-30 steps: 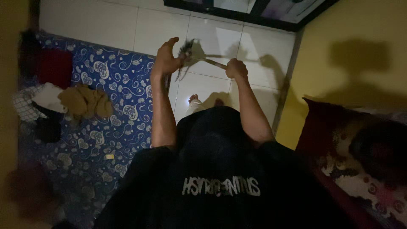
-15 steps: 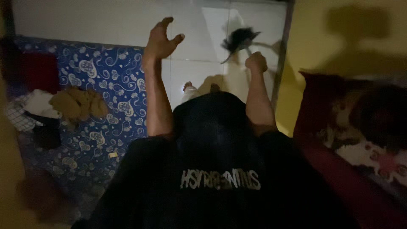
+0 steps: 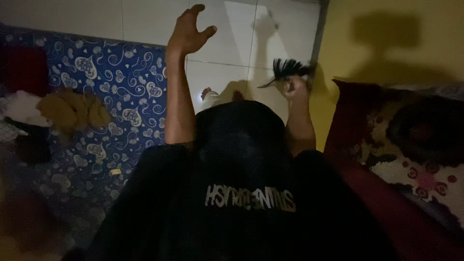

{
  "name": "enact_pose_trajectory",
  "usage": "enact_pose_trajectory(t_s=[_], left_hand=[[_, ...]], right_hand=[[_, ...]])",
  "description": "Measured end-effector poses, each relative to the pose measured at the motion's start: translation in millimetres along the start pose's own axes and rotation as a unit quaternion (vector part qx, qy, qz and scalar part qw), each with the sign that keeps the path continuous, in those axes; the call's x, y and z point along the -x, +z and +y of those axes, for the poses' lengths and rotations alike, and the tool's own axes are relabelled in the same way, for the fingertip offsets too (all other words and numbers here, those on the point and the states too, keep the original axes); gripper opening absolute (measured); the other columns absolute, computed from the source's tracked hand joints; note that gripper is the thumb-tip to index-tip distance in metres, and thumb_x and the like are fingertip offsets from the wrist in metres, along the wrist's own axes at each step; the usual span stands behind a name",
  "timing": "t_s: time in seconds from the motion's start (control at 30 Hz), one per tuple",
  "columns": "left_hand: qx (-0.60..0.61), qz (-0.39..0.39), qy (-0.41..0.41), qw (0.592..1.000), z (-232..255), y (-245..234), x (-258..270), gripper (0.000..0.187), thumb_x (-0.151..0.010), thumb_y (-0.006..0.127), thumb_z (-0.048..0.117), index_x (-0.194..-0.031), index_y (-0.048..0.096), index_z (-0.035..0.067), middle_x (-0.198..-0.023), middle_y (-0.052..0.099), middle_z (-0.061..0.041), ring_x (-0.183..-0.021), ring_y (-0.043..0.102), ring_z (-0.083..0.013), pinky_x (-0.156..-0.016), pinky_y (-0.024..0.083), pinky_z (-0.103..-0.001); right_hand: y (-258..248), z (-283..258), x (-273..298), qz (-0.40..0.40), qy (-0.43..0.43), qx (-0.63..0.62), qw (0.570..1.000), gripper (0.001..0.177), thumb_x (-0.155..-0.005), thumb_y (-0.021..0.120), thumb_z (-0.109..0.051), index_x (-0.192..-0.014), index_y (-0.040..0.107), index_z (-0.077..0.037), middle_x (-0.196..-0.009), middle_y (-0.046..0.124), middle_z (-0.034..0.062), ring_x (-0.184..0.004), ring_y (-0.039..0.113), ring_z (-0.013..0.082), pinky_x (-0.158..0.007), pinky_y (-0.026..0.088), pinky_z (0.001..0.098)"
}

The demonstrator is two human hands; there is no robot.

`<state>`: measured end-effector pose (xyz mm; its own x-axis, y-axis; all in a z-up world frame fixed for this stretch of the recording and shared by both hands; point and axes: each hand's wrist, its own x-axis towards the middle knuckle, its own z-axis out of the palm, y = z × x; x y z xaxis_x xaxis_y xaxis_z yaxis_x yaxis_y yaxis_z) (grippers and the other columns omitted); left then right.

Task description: The person sweeps the tiled floor with a broom, moving back and forth across the room. The person is barefoot and wears a black t-shirt.

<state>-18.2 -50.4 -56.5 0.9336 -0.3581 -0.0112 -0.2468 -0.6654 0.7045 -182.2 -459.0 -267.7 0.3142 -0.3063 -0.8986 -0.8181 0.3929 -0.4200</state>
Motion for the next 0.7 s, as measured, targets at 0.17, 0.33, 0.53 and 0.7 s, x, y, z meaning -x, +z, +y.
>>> enact_pose_trajectory(t_s=[0.17, 0.33, 0.53, 0.7], left_hand=[[0.004, -0.005, -0.016, 1.0, 6, -5, 7, 0.071, -0.092, 0.081, 0.036, -0.145, 0.052, -0.001, -0.143, 0.058, -0.028, -0.132, 0.055, -0.0449, -0.109, 0.046, -0.05], [0.013, -0.004, -0.024, 1.0, 7, -7, 11, 0.071, -0.093, 0.08, 0.036, -0.146, 0.052, -0.001, -0.142, 0.058, -0.029, -0.133, 0.055, -0.044, -0.111, 0.046, -0.048], [0.009, 0.008, -0.012, 1.0, -7, -2, 12, 0.07, -0.093, 0.081, 0.035, -0.146, 0.052, -0.002, -0.143, 0.056, -0.029, -0.134, 0.054, -0.0445, -0.111, 0.044, -0.049], [0.007, 0.002, -0.006, 1.0, -14, -2, 13, 0.068, -0.092, 0.079, 0.031, -0.146, 0.053, -0.002, -0.144, 0.058, -0.028, -0.135, 0.055, -0.0435, -0.113, 0.045, -0.049]], right_hand=[[17, -46, 6, -0.025, -0.02, -0.005, 0.999, 0.017, -0.101, 0.058, -0.005, -0.083, 0.058, -0.003, -0.066, 0.055, 0.0071, -0.052, 0.05, 0.0169, -0.045, 0.039, 0.0363], [53, -70, 37, -0.069, -0.076, 0.248, 0.963, 0.022, -0.101, 0.058, -0.003, -0.079, 0.055, -0.002, -0.064, 0.056, 0.0081, -0.05, 0.05, 0.0148, -0.043, 0.038, 0.0358], [98, -102, 87, -0.152, -0.134, 0.305, 0.93, 0.023, -0.101, 0.062, -0.009, -0.08, 0.054, -0.002, -0.065, 0.056, 0.0084, -0.049, 0.048, 0.0152, -0.042, 0.035, 0.0345], [124, -100, 108, -0.201, -0.126, 0.265, 0.935, 0.01, -0.098, 0.062, -0.007, -0.088, 0.066, -0.004, -0.067, 0.06, 0.0052, -0.05, 0.049, 0.0115, -0.042, 0.037, 0.0296]])
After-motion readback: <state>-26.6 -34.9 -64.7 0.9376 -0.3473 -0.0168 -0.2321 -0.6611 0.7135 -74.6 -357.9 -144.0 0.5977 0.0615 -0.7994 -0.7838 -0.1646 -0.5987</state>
